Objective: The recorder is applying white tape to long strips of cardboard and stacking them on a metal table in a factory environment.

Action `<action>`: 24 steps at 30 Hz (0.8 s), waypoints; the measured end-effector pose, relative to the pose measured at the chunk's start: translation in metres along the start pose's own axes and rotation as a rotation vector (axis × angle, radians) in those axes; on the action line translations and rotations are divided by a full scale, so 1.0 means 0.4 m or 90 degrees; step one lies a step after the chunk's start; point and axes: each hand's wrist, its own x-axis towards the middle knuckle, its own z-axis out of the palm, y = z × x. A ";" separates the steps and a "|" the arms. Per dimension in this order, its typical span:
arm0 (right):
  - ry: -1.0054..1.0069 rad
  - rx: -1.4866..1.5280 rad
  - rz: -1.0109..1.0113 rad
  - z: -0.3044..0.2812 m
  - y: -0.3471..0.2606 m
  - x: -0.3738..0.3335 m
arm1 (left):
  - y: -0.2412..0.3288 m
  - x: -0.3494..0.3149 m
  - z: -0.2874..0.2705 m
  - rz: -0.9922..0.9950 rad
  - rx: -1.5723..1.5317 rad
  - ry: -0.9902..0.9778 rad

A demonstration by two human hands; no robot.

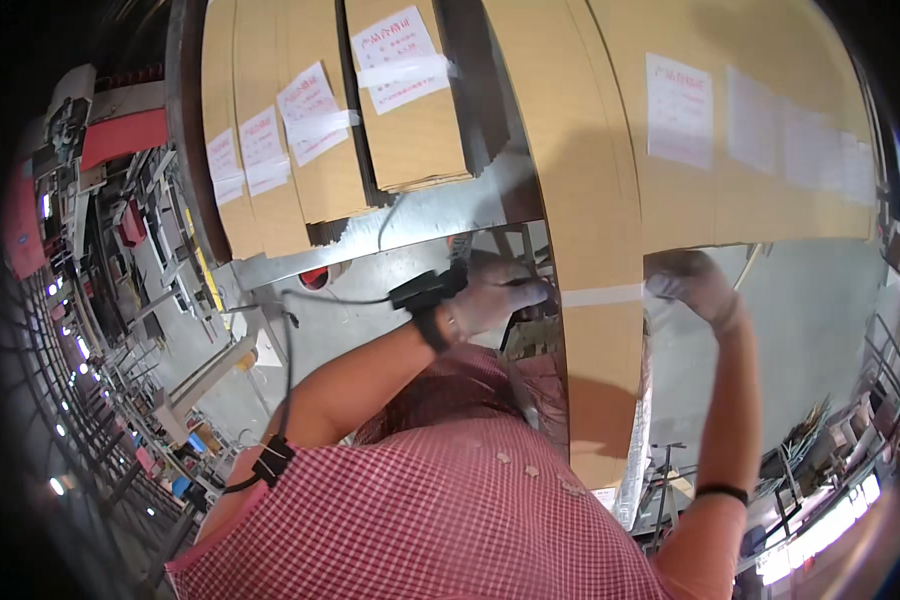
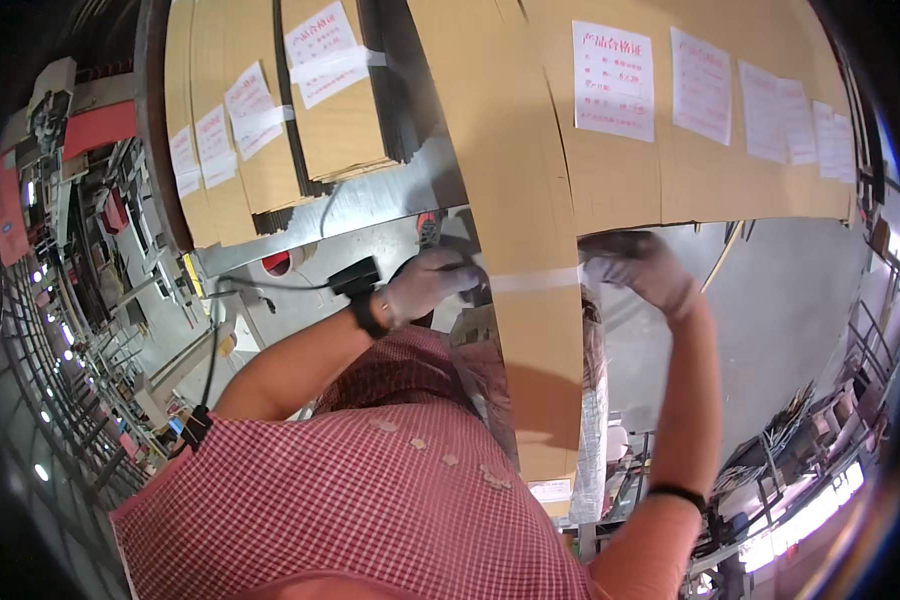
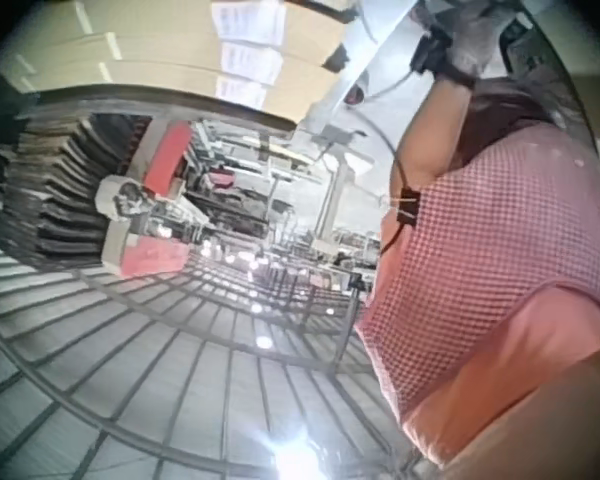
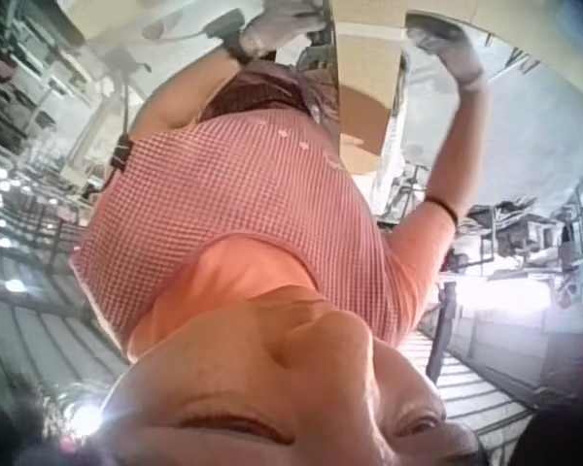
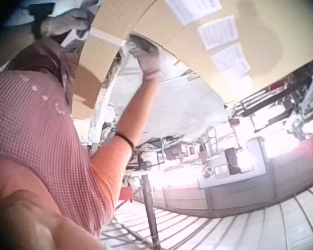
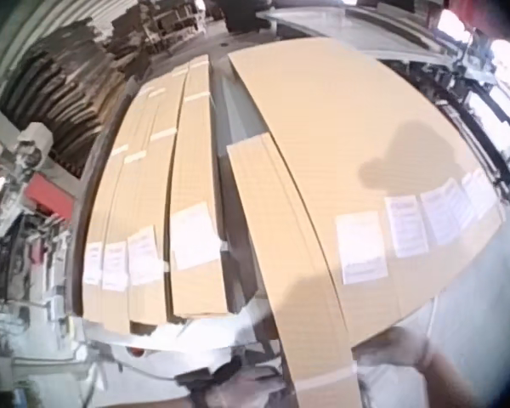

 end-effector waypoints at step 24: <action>0.553 -0.393 -0.159 0.426 -0.177 -0.104 | 0.149 -0.051 0.116 0.242 0.173 0.220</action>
